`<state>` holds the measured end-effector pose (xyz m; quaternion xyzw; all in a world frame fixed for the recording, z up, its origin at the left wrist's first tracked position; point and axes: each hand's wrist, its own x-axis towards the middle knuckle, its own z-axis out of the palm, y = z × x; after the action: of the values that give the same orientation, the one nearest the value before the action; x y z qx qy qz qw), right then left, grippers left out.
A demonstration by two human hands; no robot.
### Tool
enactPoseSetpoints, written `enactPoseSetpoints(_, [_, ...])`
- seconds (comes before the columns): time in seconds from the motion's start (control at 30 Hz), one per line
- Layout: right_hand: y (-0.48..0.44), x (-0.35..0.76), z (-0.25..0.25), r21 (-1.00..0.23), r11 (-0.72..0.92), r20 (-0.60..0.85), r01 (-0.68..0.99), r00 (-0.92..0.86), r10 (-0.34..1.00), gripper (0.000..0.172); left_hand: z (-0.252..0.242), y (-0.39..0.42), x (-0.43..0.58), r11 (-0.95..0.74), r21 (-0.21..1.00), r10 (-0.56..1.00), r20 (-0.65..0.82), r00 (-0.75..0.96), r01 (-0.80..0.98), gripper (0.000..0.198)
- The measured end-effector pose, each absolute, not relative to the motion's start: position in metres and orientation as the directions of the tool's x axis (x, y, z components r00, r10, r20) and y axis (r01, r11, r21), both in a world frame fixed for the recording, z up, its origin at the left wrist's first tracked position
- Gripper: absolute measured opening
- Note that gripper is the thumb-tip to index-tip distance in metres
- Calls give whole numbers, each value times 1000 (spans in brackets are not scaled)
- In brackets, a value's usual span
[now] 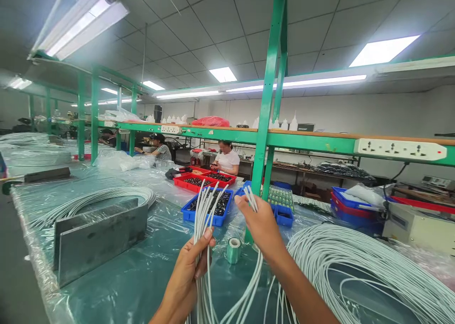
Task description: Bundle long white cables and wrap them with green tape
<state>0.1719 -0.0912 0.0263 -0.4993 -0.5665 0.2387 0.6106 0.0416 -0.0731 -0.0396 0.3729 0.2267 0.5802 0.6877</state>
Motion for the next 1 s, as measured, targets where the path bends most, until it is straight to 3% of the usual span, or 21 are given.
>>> enactPoseSetpoints(0.1, [-94, 166, 20, -903, 336, 380, 268, 134, 915, 44, -42, -74, 43, 12, 796, 963, 153, 221, -605, 40])
enactPoseSetpoints(0.3, [-93, 149, 13, -882, 406, 437, 239, 96, 894, 37, -44, -76, 46, -11, 830, 968, 149, 202, -558, 39])
enactPoseSetpoints(0.43, [-94, 152, 9, -879, 382, 447, 284, 216, 868, 38, -46, -75, 43, -58, 831, 972, 172, 157, -553, 37])
enactPoseSetpoints(0.57, [-93, 161, 7, -880, 446, 472, 161, 391, 790, 45, -45, -75, 38, -96, 817, 970, 205, 130, -569, 36])
enactPoseSetpoints(0.77, [-92, 153, 10, -888, 460, 435, -7, 314, 844, 51, -46, -76, 38, -83, 791, 956, 235, 174, -606, 33])
enactPoseSetpoints(1.0, [-95, 142, 12, -844, 491, 534, 215, 272, 800, 42, -45, -80, 35, -64, 819, 950, 226, 218, -570, 31])
